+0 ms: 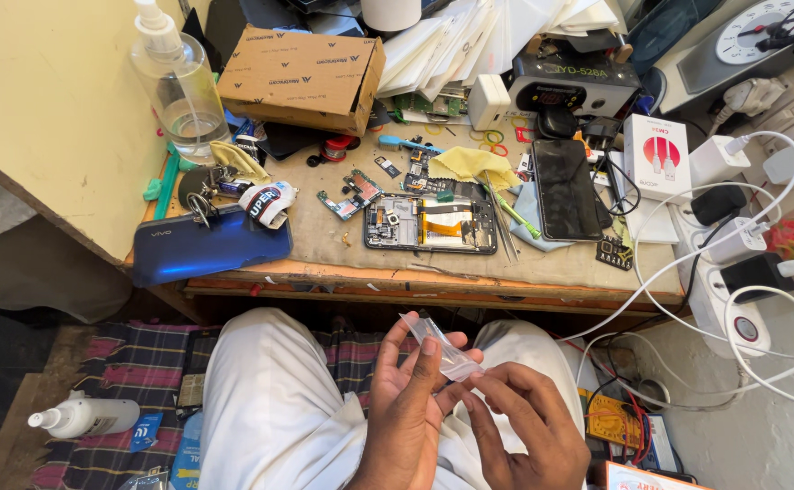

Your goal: The person repairs a disassembled smartphone at a cluttered workbench. They handle small internal components, squeeze adhesive from a tube onto the phone frame, and press parts into place inside the open phone body using their hands.

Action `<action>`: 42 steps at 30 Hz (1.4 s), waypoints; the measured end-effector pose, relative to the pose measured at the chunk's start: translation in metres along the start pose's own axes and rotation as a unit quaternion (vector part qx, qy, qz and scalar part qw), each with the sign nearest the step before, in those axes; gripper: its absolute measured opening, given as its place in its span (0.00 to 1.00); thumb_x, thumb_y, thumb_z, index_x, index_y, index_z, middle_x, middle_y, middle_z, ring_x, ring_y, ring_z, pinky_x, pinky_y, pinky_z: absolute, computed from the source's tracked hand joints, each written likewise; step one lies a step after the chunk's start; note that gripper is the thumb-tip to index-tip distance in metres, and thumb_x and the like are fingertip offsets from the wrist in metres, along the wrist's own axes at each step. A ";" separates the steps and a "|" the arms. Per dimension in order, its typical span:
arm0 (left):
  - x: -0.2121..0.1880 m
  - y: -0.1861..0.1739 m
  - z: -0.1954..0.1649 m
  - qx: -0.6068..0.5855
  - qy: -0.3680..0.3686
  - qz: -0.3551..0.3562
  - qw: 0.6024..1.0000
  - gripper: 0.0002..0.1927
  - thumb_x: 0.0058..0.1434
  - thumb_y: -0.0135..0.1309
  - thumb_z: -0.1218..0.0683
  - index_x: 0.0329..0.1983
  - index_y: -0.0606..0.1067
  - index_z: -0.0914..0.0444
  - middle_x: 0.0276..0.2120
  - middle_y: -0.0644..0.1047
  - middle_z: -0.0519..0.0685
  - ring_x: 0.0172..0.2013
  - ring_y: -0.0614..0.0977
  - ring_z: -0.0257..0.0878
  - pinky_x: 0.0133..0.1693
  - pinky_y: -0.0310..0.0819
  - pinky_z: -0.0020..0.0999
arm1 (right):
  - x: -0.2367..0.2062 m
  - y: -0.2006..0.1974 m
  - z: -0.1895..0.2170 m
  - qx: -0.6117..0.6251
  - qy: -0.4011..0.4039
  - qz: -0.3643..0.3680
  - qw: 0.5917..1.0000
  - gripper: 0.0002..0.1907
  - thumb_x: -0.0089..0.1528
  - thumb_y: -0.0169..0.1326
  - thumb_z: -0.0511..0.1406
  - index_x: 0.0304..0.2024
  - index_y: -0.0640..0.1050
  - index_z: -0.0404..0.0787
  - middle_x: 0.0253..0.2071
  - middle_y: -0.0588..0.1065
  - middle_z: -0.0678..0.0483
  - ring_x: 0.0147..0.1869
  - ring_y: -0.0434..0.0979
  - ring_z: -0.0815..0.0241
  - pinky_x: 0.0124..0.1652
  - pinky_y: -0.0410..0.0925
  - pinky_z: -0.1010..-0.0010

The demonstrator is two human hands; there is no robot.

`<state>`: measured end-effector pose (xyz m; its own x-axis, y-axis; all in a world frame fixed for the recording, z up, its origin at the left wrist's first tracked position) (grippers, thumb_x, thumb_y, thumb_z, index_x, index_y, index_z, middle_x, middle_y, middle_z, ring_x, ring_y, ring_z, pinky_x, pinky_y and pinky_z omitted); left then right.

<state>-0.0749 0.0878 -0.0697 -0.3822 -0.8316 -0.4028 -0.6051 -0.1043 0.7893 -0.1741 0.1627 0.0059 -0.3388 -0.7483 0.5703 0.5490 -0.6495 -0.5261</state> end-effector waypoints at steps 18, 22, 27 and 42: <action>-0.001 -0.001 -0.005 0.132 0.202 0.087 0.967 0.35 0.59 0.64 0.56 0.66 0.62 0.66 0.46 0.73 0.54 0.47 0.83 0.44 0.49 0.81 0.38 | -0.002 0.012 -0.040 0.115 0.092 0.031 0.989 0.12 0.53 0.68 0.28 0.40 0.85 0.36 0.46 0.78 0.49 0.41 0.76 0.61 0.40 0.70 0.72; 0.003 -0.004 -0.011 0.145 0.132 0.121 0.973 0.24 0.62 0.60 0.57 0.58 0.70 0.72 0.43 0.78 0.55 0.44 0.85 0.41 0.48 0.83 0.39 | -0.003 0.009 -0.069 0.298 0.193 0.019 0.935 0.05 0.60 0.61 0.27 0.38 0.81 0.31 0.47 0.78 0.49 0.49 0.78 0.62 0.47 0.72 0.72; -0.002 -0.003 -0.023 0.197 0.099 0.137 0.966 0.17 0.63 0.57 0.60 0.53 0.73 0.74 0.40 0.81 0.54 0.42 0.85 0.38 0.48 0.84 0.36 | -0.011 0.006 -0.084 0.331 0.284 0.040 0.899 0.03 0.61 0.59 0.27 0.36 0.80 0.29 0.43 0.80 0.48 0.40 0.78 0.62 0.40 0.73 0.71; -0.008 0.009 -0.036 0.251 0.103 0.136 0.953 0.17 0.59 0.56 0.66 0.52 0.70 0.68 0.37 0.79 0.49 0.37 0.81 0.32 0.42 0.80 0.28 | -0.005 -0.002 -0.072 0.307 0.237 0.092 0.917 0.04 0.59 0.60 0.24 0.36 0.80 0.28 0.42 0.77 0.50 0.41 0.78 0.65 0.40 0.74 0.73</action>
<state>-0.0525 0.0736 -0.0429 -0.4579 -0.8859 -0.0743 -0.7808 0.3608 0.5101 -0.2289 0.1578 -0.0416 -0.4120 -0.9065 0.0920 0.9075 -0.4173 -0.0477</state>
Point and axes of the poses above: each hand's wrist, its own x-axis towards the middle knuckle, its own y-axis out of the palm, z = x × y, the point moved 6 cm from there along x, towards the middle knuckle
